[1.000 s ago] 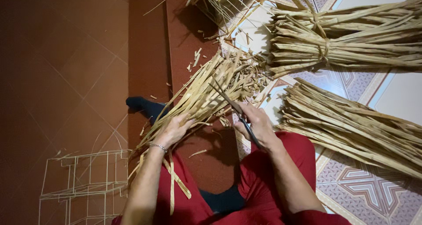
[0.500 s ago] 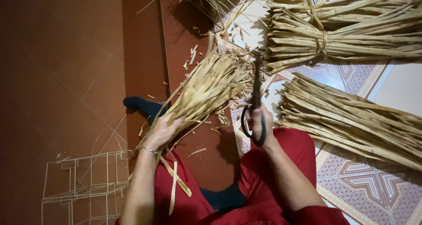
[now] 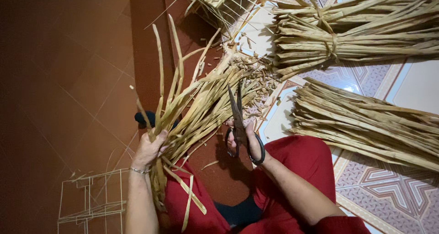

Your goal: The person sits on a tiled floor and uses shears to cut bundles of dried sticks into shorter pieces. The cut pieces accumulate on the floor, and the person periodically gathers and places them into a wire basket.

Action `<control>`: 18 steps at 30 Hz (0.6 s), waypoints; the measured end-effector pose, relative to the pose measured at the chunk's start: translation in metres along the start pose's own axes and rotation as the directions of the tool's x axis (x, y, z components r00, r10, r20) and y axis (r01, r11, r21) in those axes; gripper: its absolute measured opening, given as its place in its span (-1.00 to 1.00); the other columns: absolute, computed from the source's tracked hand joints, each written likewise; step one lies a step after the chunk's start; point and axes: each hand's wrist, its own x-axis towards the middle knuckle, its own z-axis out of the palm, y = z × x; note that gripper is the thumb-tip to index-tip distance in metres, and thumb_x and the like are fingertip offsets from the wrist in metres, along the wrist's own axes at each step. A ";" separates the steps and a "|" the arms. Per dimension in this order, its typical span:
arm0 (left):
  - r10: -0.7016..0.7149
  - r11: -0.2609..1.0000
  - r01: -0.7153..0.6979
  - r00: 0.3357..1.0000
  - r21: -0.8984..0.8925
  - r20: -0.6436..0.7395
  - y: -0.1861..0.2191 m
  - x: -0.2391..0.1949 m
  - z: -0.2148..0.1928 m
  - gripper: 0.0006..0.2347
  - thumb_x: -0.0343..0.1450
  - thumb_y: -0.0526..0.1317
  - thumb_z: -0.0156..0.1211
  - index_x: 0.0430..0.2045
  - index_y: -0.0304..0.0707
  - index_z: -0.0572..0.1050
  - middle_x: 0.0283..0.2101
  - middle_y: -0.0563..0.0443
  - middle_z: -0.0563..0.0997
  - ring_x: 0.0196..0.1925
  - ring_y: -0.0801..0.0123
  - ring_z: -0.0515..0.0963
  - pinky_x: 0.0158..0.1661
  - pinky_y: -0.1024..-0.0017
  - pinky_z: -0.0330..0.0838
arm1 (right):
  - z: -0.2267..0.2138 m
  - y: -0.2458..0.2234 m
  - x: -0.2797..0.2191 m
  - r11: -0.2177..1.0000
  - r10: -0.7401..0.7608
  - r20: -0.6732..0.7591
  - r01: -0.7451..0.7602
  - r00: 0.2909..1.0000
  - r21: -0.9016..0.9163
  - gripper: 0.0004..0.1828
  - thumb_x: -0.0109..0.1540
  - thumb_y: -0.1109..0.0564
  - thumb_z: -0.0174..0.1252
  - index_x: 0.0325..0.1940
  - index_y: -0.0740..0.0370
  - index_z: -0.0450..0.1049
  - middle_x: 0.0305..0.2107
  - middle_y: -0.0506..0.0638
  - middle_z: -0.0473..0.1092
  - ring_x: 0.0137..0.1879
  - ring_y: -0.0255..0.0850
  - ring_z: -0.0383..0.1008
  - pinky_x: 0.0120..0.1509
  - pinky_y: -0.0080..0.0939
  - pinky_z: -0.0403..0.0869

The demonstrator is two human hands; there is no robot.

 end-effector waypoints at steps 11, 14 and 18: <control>0.065 0.974 -0.044 0.994 -0.222 0.090 0.010 -0.025 -0.012 -0.54 0.46 0.10 0.28 -0.18 -0.48 0.47 -0.57 -0.04 0.48 -0.71 0.55 0.32 -0.66 0.58 0.22 | -0.019 -0.018 0.005 0.991 -0.120 0.100 0.126 0.988 -0.046 0.02 0.37 -0.57 -0.39 0.50 0.37 0.14 -0.33 -0.05 0.33 -0.30 -0.30 0.32 -0.16 -0.27 0.39; 0.013 0.974 -0.012 1.000 -0.226 0.005 0.015 -0.026 -0.011 -0.55 0.33 0.11 0.27 -0.10 -0.24 0.43 -0.56 0.03 0.51 -0.73 0.57 0.32 -0.70 0.60 0.18 | -0.001 -0.011 -0.007 0.996 -0.085 0.182 0.082 0.980 0.029 0.01 0.34 -0.56 -0.34 0.50 0.34 0.10 -0.32 -0.06 0.30 -0.29 -0.30 0.32 -0.16 -0.23 0.40; 0.000 0.972 0.006 1.000 -0.236 0.026 0.001 -0.022 -0.019 -0.55 0.35 0.12 0.28 -0.14 -0.28 0.44 -0.58 0.07 0.49 -0.72 0.57 0.31 -0.68 0.58 0.24 | 0.014 -0.011 -0.004 1.000 0.020 0.231 -0.013 0.973 -0.029 0.09 0.29 -0.61 -0.39 0.52 0.34 0.09 -0.25 -0.06 0.35 -0.21 -0.32 0.34 -0.07 -0.29 0.36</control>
